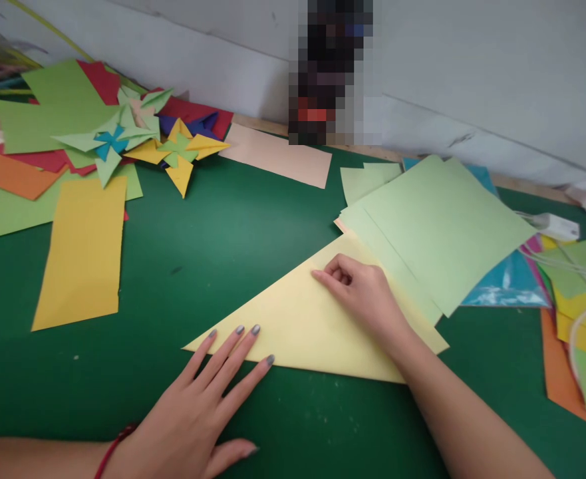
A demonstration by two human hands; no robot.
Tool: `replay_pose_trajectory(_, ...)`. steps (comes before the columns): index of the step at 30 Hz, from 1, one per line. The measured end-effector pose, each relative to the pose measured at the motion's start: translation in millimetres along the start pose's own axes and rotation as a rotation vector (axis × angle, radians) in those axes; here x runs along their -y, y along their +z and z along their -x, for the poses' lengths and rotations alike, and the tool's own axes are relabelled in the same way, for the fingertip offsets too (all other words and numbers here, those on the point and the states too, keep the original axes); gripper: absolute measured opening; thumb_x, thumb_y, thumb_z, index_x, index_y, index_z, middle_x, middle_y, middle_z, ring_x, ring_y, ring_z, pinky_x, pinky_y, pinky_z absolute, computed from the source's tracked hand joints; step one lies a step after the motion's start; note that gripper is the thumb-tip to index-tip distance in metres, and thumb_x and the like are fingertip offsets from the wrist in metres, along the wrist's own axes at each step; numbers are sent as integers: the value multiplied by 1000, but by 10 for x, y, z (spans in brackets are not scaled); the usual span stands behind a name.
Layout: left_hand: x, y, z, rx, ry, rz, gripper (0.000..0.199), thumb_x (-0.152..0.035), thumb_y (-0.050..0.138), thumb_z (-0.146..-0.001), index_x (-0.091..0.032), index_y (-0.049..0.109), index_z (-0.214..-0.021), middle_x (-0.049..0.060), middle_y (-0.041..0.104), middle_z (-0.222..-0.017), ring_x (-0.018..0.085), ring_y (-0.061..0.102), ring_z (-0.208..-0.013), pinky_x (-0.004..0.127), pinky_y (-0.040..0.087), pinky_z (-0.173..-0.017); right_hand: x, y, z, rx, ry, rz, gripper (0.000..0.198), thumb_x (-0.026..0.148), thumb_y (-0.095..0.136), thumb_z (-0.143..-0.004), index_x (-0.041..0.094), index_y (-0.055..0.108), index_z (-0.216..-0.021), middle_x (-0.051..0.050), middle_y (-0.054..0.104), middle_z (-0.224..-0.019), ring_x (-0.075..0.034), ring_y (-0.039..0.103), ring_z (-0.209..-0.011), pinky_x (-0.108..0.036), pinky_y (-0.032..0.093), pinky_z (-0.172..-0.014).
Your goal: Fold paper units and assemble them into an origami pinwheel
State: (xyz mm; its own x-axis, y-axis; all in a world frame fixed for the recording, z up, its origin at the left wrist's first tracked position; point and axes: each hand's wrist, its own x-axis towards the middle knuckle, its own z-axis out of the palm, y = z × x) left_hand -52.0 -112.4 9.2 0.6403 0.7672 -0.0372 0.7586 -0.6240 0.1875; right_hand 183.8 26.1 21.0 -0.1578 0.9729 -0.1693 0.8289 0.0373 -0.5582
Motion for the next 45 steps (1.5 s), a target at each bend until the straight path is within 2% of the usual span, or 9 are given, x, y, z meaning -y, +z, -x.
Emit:
replay_pose_trajectory(7, 3, -14, 12, 11, -7, -10, 77, -63, 41, -79, -22, 21, -142, 14, 22, -147, 32, 17, -135, 52, 17, -103, -6, -3, -1, 12, -6, 7, 35, 56, 52, -78, 22, 56, -67, -2, 60, -63, -14, 49, -53, -26, 35, -47)
replay_pose_trajectory(12, 35, -1, 100, -37, -48, -60, 76, -65, 38, -79, -24, 25, -141, 14, 33, -143, 35, 25, -132, 53, 15, -103, -15, -2, -1, 9, -8, 3, 37, 57, 50, -78, 22, 56, -67, -2, 59, -60, -14, 49, -52, -27, 35, -47)
replay_pose_trajectory(17, 82, 15, 170, -86, -72, -97, 75, -65, 40, -78, -22, 30, -139, 14, 38, -140, 33, 31, -129, 45, 20, -102, -3, -12, -2, 27, 5, -1, 35, 55, 52, -79, 22, 56, -68, -1, 60, -62, -13, 50, -53, -26, 34, -47)
replay_pose_trajectory(21, 88, 9, 162, -97, -29, -107, 73, -64, 38, -80, -20, 35, -137, 10, 38, -141, 29, 31, -129, 37, 24, -100, -5, -9, -5, 22, 5, -3, 35, 55, 52, -78, 22, 56, -68, -2, 60, -63, -13, 49, -53, -26, 34, -47)
replay_pose_trajectory(29, 99, -29, 144, -90, -28, -119, 72, -63, 42, -79, -21, 35, -137, 11, 37, -142, 29, 28, -130, 39, 28, -96, -6, -7, 1, 22, -7, 15, 35, 55, 51, -79, 22, 55, -68, -2, 59, -62, -13, 49, -52, -26, 34, -47)
replay_pose_trajectory(41, 41, 37, 169, -75, -41, -118, 77, -66, 34, -80, -15, 33, -138, 16, 34, -142, 35, 23, -132, 47, 20, -101, 14, -15, 1, 24, -11, 11, 32, 51, 51, -81, 22, 54, -68, -2, 60, -63, -13, 49, -53, -26, 33, -47)
replay_pose_trajectory(45, 53, 48, 173, -75, -40, -139, 77, -66, 34, -80, -17, 33, -138, 16, 35, -141, 35, 25, -132, 46, 22, -99, 22, -18, 3, 30, -18, -7, 32, 49, 50, -82, 21, 54, -68, -2, 61, -66, -13, 51, -56, -25, 35, -49)
